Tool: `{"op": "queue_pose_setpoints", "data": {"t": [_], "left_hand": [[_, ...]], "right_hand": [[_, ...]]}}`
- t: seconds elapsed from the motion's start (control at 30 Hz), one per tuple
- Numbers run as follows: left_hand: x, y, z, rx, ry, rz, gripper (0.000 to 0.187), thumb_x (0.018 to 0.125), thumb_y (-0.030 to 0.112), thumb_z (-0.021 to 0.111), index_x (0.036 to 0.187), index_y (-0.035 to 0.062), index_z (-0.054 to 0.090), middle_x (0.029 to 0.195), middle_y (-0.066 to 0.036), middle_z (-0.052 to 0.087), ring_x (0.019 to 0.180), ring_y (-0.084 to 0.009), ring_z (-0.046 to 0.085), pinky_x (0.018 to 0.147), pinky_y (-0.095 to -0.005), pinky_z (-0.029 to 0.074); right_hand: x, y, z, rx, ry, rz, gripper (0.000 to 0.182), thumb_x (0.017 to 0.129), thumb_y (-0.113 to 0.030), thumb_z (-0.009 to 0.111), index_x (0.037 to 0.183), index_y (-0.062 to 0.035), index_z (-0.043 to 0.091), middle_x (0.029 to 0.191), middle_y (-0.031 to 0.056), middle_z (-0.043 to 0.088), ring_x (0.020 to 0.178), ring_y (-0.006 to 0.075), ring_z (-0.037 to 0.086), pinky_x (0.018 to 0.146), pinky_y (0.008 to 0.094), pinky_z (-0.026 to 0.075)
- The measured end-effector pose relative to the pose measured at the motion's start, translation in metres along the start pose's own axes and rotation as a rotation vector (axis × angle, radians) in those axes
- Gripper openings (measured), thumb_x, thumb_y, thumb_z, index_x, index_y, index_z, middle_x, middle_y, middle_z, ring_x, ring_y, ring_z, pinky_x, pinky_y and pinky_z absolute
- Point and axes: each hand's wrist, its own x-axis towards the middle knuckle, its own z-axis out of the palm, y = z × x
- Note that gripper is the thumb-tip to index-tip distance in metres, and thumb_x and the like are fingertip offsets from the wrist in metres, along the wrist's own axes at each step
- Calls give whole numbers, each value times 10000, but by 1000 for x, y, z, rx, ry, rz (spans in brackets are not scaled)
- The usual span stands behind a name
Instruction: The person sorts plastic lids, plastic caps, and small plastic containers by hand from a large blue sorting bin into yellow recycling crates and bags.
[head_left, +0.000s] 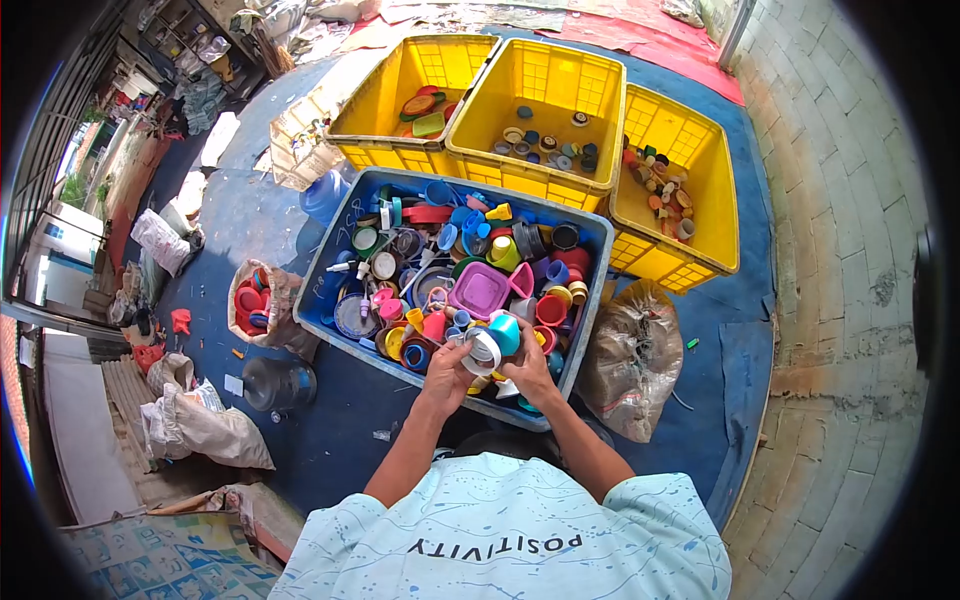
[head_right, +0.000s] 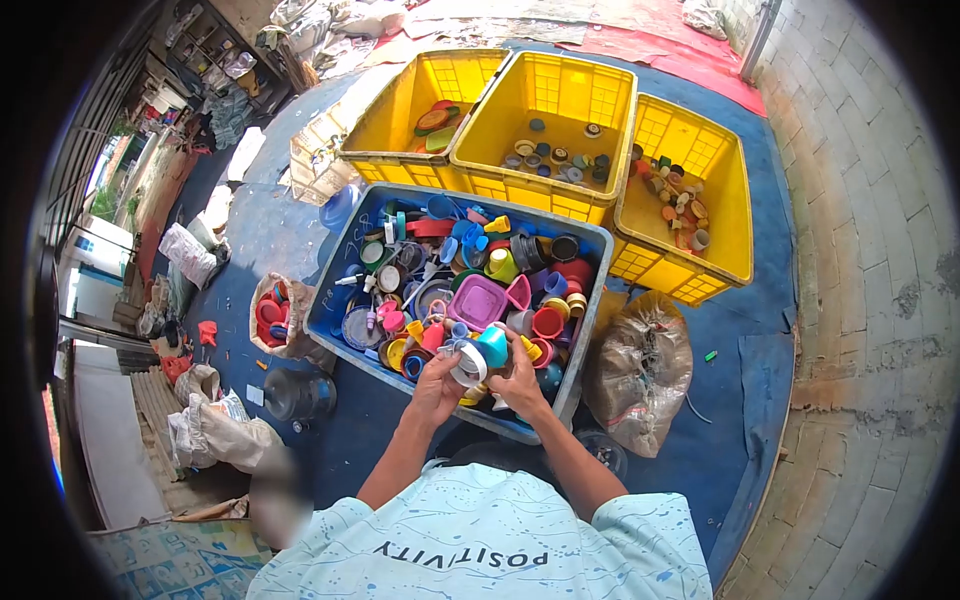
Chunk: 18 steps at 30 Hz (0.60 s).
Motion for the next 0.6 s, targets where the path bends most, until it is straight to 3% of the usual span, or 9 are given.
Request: {"op": "queue_pose_setpoints", "data": {"t": [0.2,0.27,0.37,0.5,0.6], "left_hand": [[-9,0,8,-51,7,-62,254,922,166,580,1147,57,543,1079,-74,631,975,-187,643,828,-344,550],[-7,7,7,-73,-9,-83,266,934,178,560,1174,69,520,1098,-80,622,998,-211,635,840,-377,551],[0,23,4,-108,-12,-140,293,948,185,535,1209,61,488,1158,-105,592,1073,-262,603,923,-476,529],[17,53,-6,-206,10,-125,286,942,162,545,1195,46,483,1154,-117,588,1058,-264,611,895,-455,551],[36,78,-28,-151,-45,-118,327,932,152,561,1227,60,456,1147,-120,592,1058,-258,612,917,-462,535]], "right_hand": [[-1,-24,-2,411,-36,208,670,703,-3,568,1351,-42,403,1256,92,526,1172,196,510,992,321,407],[1,-31,2,475,-9,170,594,720,-28,572,1299,-16,441,1237,109,545,1155,208,525,975,342,424],[9,-16,-1,479,194,150,491,736,-45,591,1201,-45,432,1179,128,567,1085,206,561,922,331,451],[19,-24,16,350,341,137,579,781,-120,671,1255,-63,343,1146,118,569,992,194,606,840,314,491],[33,-15,38,290,421,91,608,792,-77,674,1293,-59,331,1162,115,556,973,203,630,775,280,535]]}}
